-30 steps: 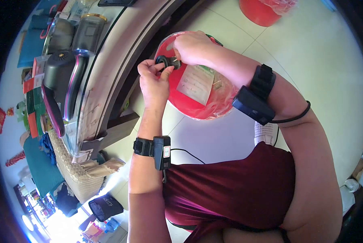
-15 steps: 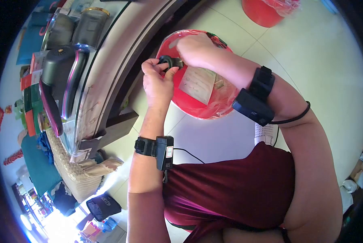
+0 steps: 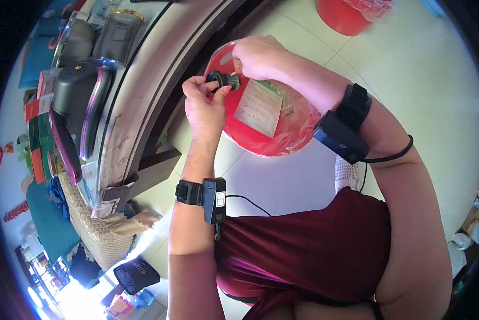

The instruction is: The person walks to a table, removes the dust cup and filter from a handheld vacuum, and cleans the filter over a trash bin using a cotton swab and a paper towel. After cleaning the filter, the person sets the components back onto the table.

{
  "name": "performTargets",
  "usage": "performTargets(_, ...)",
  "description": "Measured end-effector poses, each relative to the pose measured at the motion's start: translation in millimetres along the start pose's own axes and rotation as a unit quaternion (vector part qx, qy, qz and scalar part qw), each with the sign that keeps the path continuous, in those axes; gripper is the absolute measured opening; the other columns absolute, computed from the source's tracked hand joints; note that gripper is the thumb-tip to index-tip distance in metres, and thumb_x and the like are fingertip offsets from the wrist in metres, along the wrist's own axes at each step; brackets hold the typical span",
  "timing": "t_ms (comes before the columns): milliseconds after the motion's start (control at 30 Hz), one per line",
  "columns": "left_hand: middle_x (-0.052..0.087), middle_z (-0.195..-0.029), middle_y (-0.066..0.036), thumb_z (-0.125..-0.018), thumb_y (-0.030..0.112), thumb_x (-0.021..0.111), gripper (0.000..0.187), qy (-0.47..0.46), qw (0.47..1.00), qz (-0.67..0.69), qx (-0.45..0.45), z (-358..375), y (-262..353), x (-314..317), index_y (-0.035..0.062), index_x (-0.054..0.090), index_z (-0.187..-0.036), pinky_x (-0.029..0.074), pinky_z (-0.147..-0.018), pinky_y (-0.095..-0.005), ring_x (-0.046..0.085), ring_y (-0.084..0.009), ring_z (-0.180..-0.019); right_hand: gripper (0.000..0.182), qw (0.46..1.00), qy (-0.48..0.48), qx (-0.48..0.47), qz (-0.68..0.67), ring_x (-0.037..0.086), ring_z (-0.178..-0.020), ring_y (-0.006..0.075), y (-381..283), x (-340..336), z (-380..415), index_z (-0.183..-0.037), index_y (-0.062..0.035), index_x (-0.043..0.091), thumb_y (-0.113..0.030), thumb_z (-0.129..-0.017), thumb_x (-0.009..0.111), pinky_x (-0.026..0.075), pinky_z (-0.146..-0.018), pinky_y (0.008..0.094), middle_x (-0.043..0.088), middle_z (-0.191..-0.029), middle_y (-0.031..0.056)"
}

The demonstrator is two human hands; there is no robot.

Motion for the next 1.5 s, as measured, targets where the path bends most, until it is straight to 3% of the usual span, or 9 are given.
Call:
performTargets(67, 0.068, -0.089, -0.013, -0.078, 0.007, 0.077, 0.051, -0.001, 1.000, 0.012, 0.001, -1.1, -1.3, 0.4, -0.0032, 0.040, -0.110, 0.049, -0.067, -0.0239, 0.058, -0.0113, -0.070, 0.017, 0.999, -0.024, 0.006, -0.036, 0.065, -0.095, 0.0260, -3.1, -3.0, 8.8, -0.083, -0.0123, 0.071, -0.004, -0.075, 0.058, 0.051, -0.080, 0.0390, 0.069, -0.094, 0.0096)
performTargets(267, 0.068, -0.088, -0.013, -0.078, 0.007, 0.077, 0.051, 0.005, 1.000, 0.013, -0.009, 0.7, 5.9, -2.2, -0.0034, 0.040, -0.110, 0.049, -0.067, -0.0238, 0.057, -0.0109, -0.070, 0.015, 1.000, -0.006, 0.000, 0.024, 0.066, -0.091, 0.0248, 6.5, 13.3, 2.1, -0.084, -0.0147, 0.071, -0.009, -0.076, 0.059, 0.050, -0.079, 0.0385, 0.070, -0.089, 0.0061)
performTargets(600, 0.069, -0.088, -0.014, -0.076, 0.009, 0.078, 0.052, 0.006, 1.000, -0.016, -0.008, 4.0, 10.3, -3.4, -0.0031, 0.040, -0.109, 0.049, -0.066, -0.0245, 0.059, -0.0127, -0.069, 0.015, 1.000, -0.006, -0.011, -0.016, 0.066, -0.092, 0.0247, 0.6, 16.6, -3.0, -0.083, -0.0126, 0.072, -0.008, -0.076, 0.059, 0.050, -0.079, 0.0385, 0.070, -0.091, 0.0083)
performTargets(700, 0.069, -0.088, -0.014, -0.076, 0.010, 0.079, 0.052, 0.001, 1.000, -0.003, -0.007, 4.0, 6.0, -2.0, -0.0028, 0.040, -0.109, 0.049, -0.066, -0.0245, 0.058, -0.0128, -0.068, 0.016, 0.999, -0.025, -0.006, 0.041, 0.066, -0.091, 0.0245, 7.8, 18.4, 3.2, -0.082, -0.0129, 0.072, -0.007, -0.076, 0.058, 0.050, -0.080, 0.0382, 0.070, -0.090, 0.0084)
performTargets(800, 0.069, -0.088, -0.013, -0.076, 0.010, 0.079, 0.052, 0.012, 1.000, -0.021, 0.013, 4.1, 1.7, -0.5, -0.0028, 0.040, -0.109, 0.048, -0.066, -0.0243, 0.057, -0.0120, -0.067, 0.016, 0.999, -0.010, -0.041, -0.024, 0.066, -0.090, 0.0252, -0.5, 15.5, 0.6, -0.082, -0.0143, 0.072, -0.008, -0.077, 0.058, 0.050, -0.080, 0.0387, 0.070, -0.089, 0.0078)
performTargets(900, 0.069, -0.088, -0.013, -0.077, 0.011, 0.079, 0.053, 0.001, 1.000, 0.009, -0.007, 2.3, 1.9, -0.7, -0.0029, 0.039, -0.109, 0.049, -0.067, -0.0245, 0.058, -0.0121, -0.068, 0.016, 1.000, -0.024, 0.010, -0.016, 0.065, -0.090, 0.0260, -1.4, 14.9, -4.7, -0.081, -0.0151, 0.072, -0.009, -0.076, 0.058, 0.050, -0.080, 0.0392, 0.070, -0.088, 0.0077)
performTargets(1000, 0.069, -0.088, -0.012, -0.077, 0.013, 0.079, 0.054, -0.003, 1.000, 0.001, -0.009, 2.5, 3.1, -0.6, -0.0030, 0.039, -0.109, 0.049, -0.068, -0.0246, 0.058, -0.0123, -0.069, 0.017, 0.996, 0.009, -0.035, 0.078, 0.065, -0.091, 0.0257, 4.5, 13.6, 5.6, -0.082, -0.0145, 0.072, -0.008, -0.076, 0.057, 0.050, -0.080, 0.0392, 0.070, -0.088, 0.0082)
performTargets(1300, 0.069, -0.086, -0.012, -0.075, 0.013, 0.080, 0.055, 0.009, 1.000, -0.019, -0.008, 6.4, 13.0, -5.4, -0.0026, 0.040, -0.108, 0.049, -0.068, -0.0263, 0.060, -0.0137, -0.069, 0.014, 0.999, -0.021, -0.027, -0.023, 0.066, -0.090, 0.0248, -2.3, 12.9, 4.3, -0.083, -0.0144, 0.072, -0.011, -0.077, 0.059, 0.050, -0.079, 0.0392, 0.069, -0.090, 0.0085)
performTargets(1500, 0.069, -0.085, -0.010, -0.073, 0.015, 0.081, 0.056, 0.012, 1.000, -0.009, 0.005, 10.3, 12.4, -5.6, 0.0014, 0.039, -0.106, 0.050, -0.066, -0.0300, 0.060, -0.0173, -0.065, 0.011, 0.999, -0.022, -0.003, 0.041, 0.066, -0.091, 0.0242, 11.0, 22.8, 2.3, -0.083, -0.0126, 0.071, -0.013, -0.077, 0.061, 0.050, -0.078, 0.0391, 0.069, -0.090, 0.0080)
Point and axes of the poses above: each hand's wrist, its own z-axis away from the middle knuckle, its own x-axis out of the palm, y = z × x, the point moved 3 cm from there along -z, towards the middle knuckle
